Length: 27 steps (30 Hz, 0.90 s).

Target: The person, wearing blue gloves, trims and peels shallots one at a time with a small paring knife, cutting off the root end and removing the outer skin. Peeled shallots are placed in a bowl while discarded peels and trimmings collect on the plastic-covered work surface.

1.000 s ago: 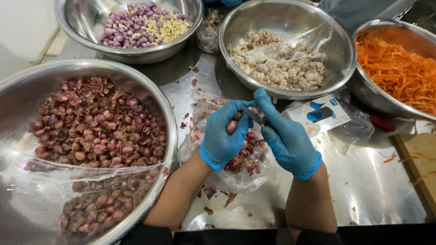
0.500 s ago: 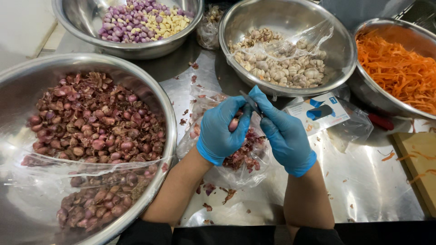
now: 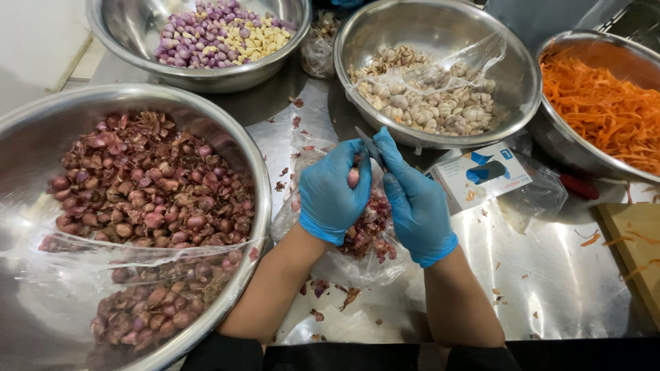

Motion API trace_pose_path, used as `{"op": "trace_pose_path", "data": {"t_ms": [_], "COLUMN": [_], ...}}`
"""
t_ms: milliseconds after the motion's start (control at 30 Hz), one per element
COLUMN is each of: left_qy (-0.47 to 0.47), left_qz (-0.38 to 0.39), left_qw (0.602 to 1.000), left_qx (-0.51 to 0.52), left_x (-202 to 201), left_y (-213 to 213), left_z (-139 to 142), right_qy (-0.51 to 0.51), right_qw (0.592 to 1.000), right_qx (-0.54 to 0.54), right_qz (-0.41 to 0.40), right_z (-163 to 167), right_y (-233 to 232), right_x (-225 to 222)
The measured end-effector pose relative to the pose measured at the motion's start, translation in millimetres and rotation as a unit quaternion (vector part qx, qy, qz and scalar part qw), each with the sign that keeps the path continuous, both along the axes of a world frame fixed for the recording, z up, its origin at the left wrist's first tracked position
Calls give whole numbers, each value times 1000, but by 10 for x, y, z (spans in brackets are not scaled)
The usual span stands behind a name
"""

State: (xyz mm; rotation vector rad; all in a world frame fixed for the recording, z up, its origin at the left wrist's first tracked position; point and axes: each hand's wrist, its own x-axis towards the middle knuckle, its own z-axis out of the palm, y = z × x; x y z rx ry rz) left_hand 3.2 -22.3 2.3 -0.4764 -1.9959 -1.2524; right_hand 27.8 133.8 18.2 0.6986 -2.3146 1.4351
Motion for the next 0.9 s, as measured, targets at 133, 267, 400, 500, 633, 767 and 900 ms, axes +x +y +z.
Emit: {"op": "trace_pose_path", "data": {"t_ms": [133,267,400,500,633,767,900], "left_qy": [-62,-87,-149,-200,-229,-202,-206], "left_qz": [-106,-165,-275,-336,-339,-356,-366], "left_qw": [992,979,930,870,853,858,851], "left_qx": [41,85,195,301,324,309,316], "left_x": [26,71,93,70,57,69,62], "left_y": [41,38,64,95,109,94,84], "left_z": [11,41,35,4,-39,-48,-35], "right_qy": [4,-125,-228,-212,-227,-257,-247], "right_qw": [1000,970,923,922,930,888,889], "right_qx": [-3,-177,-281,-278,-245,-336,-367], "right_qz": [20,113,131,165,155,180,122], "right_z": [2,1,-4,7,58,121,151], "right_y": [46,141,170,169,165,148,122], "right_x": [20,57,53,61,91,100,85]}}
